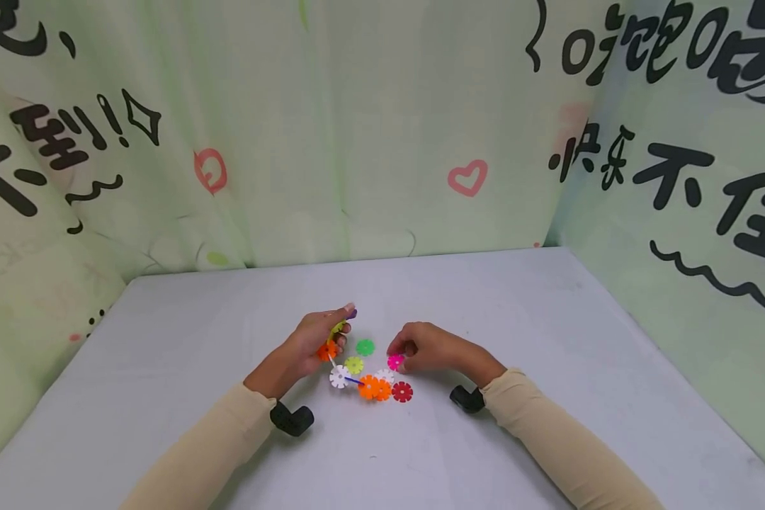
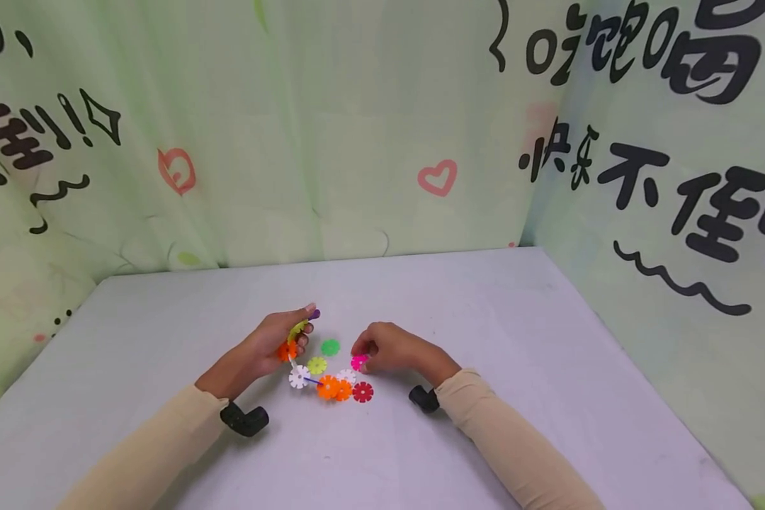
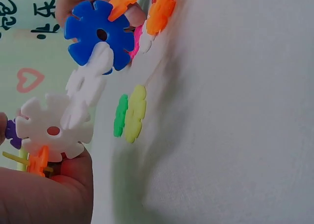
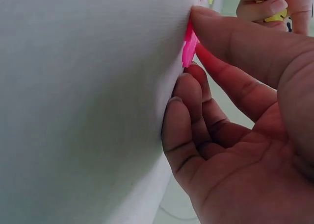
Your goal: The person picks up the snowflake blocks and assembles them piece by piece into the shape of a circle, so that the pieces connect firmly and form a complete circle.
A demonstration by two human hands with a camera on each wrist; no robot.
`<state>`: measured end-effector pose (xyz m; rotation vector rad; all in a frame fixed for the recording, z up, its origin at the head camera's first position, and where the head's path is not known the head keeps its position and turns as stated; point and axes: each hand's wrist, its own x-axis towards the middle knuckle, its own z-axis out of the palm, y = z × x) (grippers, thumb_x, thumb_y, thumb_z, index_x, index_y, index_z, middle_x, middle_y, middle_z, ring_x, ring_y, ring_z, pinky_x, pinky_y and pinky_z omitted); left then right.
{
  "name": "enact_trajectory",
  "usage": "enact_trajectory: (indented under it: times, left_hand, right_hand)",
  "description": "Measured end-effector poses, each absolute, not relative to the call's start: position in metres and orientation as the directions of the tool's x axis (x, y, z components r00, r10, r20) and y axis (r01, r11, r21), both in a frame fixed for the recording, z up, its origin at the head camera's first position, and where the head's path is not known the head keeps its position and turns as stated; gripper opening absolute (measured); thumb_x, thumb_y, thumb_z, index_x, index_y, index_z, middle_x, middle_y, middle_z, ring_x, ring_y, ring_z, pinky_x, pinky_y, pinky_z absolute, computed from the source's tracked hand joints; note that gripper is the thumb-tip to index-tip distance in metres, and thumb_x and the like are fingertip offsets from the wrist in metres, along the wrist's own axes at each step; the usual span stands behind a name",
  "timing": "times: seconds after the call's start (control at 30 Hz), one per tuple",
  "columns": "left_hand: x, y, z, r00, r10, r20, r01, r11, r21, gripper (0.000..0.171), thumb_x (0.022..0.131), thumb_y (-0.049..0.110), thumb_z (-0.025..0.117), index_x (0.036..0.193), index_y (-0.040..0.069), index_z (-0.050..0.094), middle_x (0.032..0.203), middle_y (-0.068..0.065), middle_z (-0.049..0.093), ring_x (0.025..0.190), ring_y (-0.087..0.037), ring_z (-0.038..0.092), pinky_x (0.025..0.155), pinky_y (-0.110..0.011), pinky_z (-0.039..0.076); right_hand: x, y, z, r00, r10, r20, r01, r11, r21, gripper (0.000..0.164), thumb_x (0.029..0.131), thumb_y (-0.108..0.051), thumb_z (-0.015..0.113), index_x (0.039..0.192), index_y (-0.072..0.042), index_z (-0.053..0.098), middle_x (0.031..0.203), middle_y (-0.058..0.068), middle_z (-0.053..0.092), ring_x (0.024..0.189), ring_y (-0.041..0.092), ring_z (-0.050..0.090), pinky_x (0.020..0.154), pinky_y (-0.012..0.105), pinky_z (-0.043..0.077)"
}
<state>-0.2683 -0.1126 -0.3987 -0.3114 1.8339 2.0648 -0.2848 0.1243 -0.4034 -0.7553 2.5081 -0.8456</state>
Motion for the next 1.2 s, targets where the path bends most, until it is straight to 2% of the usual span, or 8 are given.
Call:
enact_trajectory:
  times: [0.23, 0.47, 0.73, 1.0, 1.2]
  left_hand:
    - [-0.269, -0.114, -0.402, -0.915, 0.137, -0.379, -0.392, -0.082, 0.916, 0.047, 0.099, 0.038, 0.055, 0.131, 0.004, 0.056, 0.086, -0.004, 0.051, 0.063, -0.013, 0.045, 0.06, -0.02, 0.043]
    - [-0.266, -0.114, -0.405, -0.911, 0.158, -0.381, -0.395, -0.072, 0.916, 0.045, 0.1, 0.036, 0.054, 0.129, 0.002, 0.057, 0.086, -0.003, 0.051, 0.062, -0.013, 0.044, 0.058, -0.02, 0.042]
    - [-0.266, -0.11, -0.404, -0.91, 0.184, -0.371, -0.389, -0.074, 0.918, 0.047, 0.1, 0.037, 0.054, 0.131, 0.002, 0.056, 0.087, -0.003, 0.052, 0.063, -0.013, 0.044, 0.058, -0.02, 0.041]
    - [-0.265, -0.107, -0.401, -0.902, 0.218, -0.372, -0.395, -0.073, 0.916, 0.046, 0.1, 0.036, 0.053, 0.131, 0.002, 0.055, 0.086, -0.003, 0.052, 0.064, -0.012, 0.044, 0.058, -0.019, 0.041]
    - [-0.264, -0.106, -0.4, -0.897, 0.25, -0.365, -0.396, -0.087, 0.914, 0.048, 0.1, 0.037, 0.054, 0.131, 0.001, 0.055, 0.085, -0.003, 0.052, 0.062, -0.012, 0.044, 0.057, -0.02, 0.041]
  right_hand:
    - [-0.287, 0.119, -0.404, -0.761, -0.627, -0.166, -0.413, 0.665, -0.622, 0.02, 0.081, -0.005, 0.077, 0.096, -0.012, 0.065, 0.084, -0.001, 0.057, 0.079, 0.017, 0.053, 0.068, 0.028, 0.048]
    - [-0.289, 0.11, -0.399, -0.708, -0.703, -0.074, -0.486, 0.559, -0.672, 0.012, 0.086, -0.002, 0.07, 0.094, -0.01, 0.066, 0.082, -0.002, 0.059, 0.078, 0.017, 0.054, 0.07, 0.027, 0.049]
    - [-0.294, 0.106, -0.389, -0.784, -0.618, 0.056, -0.484, 0.553, -0.678, 0.018, 0.09, -0.001, 0.066, 0.106, -0.004, 0.072, 0.092, 0.0, 0.067, 0.076, 0.014, 0.056, 0.069, 0.025, 0.05]
    - [-0.297, 0.1, -0.386, -0.829, -0.55, 0.103, -0.449, 0.544, -0.708, 0.017, 0.09, -0.003, 0.067, 0.107, -0.004, 0.072, 0.093, 0.001, 0.068, 0.08, 0.016, 0.059, 0.072, 0.025, 0.052]
    - [-0.3, 0.098, -0.383, -0.854, -0.499, 0.146, -0.415, 0.484, -0.771, 0.017, 0.091, -0.004, 0.066, 0.107, -0.005, 0.071, 0.093, 0.001, 0.068, 0.08, 0.016, 0.063, 0.074, 0.028, 0.054]
